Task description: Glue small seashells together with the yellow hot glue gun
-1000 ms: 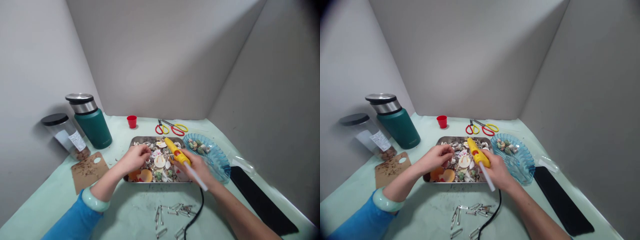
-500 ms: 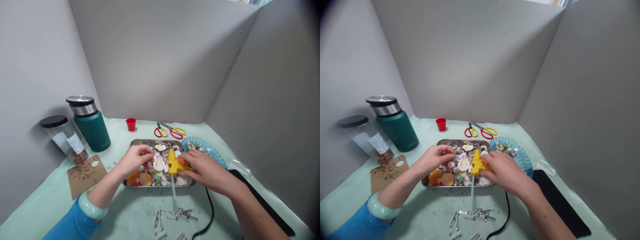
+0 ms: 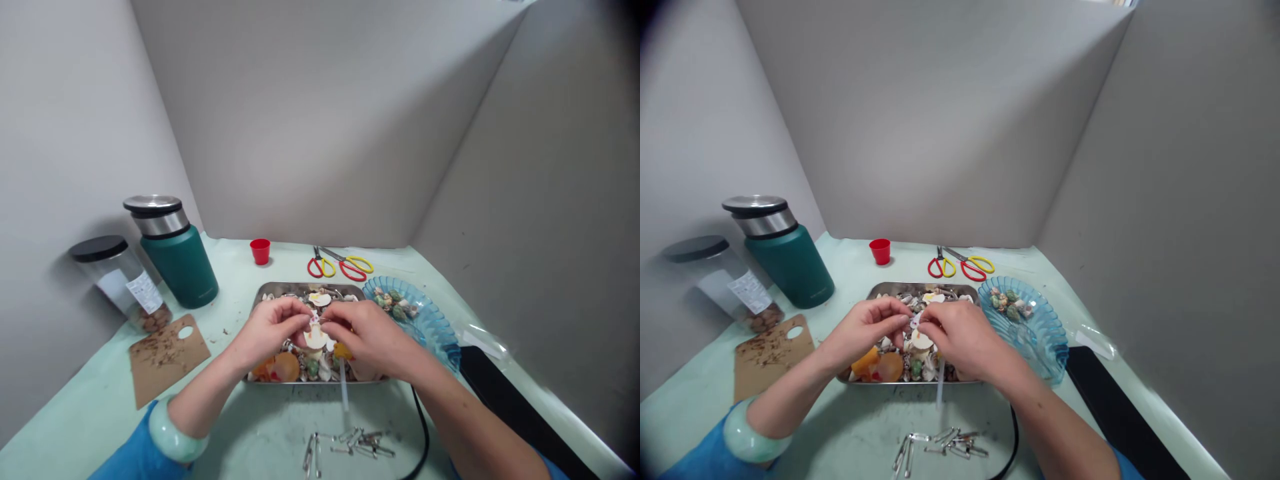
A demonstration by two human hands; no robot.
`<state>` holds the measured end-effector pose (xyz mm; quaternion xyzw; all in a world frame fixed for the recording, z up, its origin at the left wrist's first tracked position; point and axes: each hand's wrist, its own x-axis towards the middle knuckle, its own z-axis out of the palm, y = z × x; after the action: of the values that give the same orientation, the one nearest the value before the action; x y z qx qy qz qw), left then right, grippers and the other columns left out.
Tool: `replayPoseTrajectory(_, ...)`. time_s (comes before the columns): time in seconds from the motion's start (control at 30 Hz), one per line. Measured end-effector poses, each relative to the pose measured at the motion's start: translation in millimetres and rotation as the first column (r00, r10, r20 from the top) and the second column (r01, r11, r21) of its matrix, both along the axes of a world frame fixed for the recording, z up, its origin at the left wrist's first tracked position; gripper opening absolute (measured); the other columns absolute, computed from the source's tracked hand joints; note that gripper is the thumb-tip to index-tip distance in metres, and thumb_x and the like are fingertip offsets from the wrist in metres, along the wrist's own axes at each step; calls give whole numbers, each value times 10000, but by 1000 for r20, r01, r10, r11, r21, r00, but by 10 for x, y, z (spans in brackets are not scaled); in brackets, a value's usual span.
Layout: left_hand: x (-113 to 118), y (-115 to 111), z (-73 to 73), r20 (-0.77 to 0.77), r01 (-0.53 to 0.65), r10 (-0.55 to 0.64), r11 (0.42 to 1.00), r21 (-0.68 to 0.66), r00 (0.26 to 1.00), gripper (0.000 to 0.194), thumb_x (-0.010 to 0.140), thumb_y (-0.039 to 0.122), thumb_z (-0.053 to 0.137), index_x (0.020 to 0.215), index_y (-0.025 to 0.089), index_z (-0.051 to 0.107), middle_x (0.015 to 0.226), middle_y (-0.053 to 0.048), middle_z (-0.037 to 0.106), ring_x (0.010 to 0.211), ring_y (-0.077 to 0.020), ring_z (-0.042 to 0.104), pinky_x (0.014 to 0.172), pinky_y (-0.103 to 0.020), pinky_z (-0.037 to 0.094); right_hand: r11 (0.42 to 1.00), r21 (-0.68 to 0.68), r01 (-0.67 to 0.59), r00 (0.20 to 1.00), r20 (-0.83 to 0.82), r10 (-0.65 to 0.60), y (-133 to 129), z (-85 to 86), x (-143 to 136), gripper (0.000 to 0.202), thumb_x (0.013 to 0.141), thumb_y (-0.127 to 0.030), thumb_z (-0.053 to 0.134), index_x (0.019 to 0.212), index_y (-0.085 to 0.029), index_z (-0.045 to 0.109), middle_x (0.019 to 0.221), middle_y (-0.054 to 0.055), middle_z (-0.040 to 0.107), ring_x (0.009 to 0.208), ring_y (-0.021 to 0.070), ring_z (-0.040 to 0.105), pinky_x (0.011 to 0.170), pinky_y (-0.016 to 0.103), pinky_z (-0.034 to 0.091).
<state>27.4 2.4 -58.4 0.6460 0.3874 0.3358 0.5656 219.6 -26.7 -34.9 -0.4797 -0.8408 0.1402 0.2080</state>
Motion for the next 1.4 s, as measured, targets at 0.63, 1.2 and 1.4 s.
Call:
replayPoseTrajectory(0.63, 137, 73, -373, -530, -75, 305, 909, 410, 791, 167, 754, 305, 530, 634, 203, 473, 637, -19, 573, 664, -209, 577, 638, -325, 415, 987, 7, 162, 986, -39, -162, 74, -2, 64, 246, 873, -278, 477, 729, -196, 658, 664, 0, 666, 591, 125, 560, 581, 239, 354)
replayPoseTrajectory(1.2, 138, -162, 147, 142, -144, 145, 989, -17, 979, 241, 747, 303, 624, 938, 173, 559, 723, -1, 627, 588, -101, 518, 489, -198, 409, 986, -154, 62, 959, -265, -102, -15, 124, 16, 324, 891, -282, 441, 589, -177, 495, 524, -41, 525, 480, 74, 452, 458, 196, 308)
replayPoseTrajectory(1.4, 183, -198, 130, 144, -232, 237, 971, -52, 961, 196, 748, 336, 631, 873, 186, 628, 814, -29, 662, 729, -145, 578, 630, -242, 497, 991, -124, 59, 977, -196, -83, -3, 80, 19, 340, 909, -303, 429, 609, -172, 519, 552, -37, 543, 511, 81, 460, 488, 210, 293)
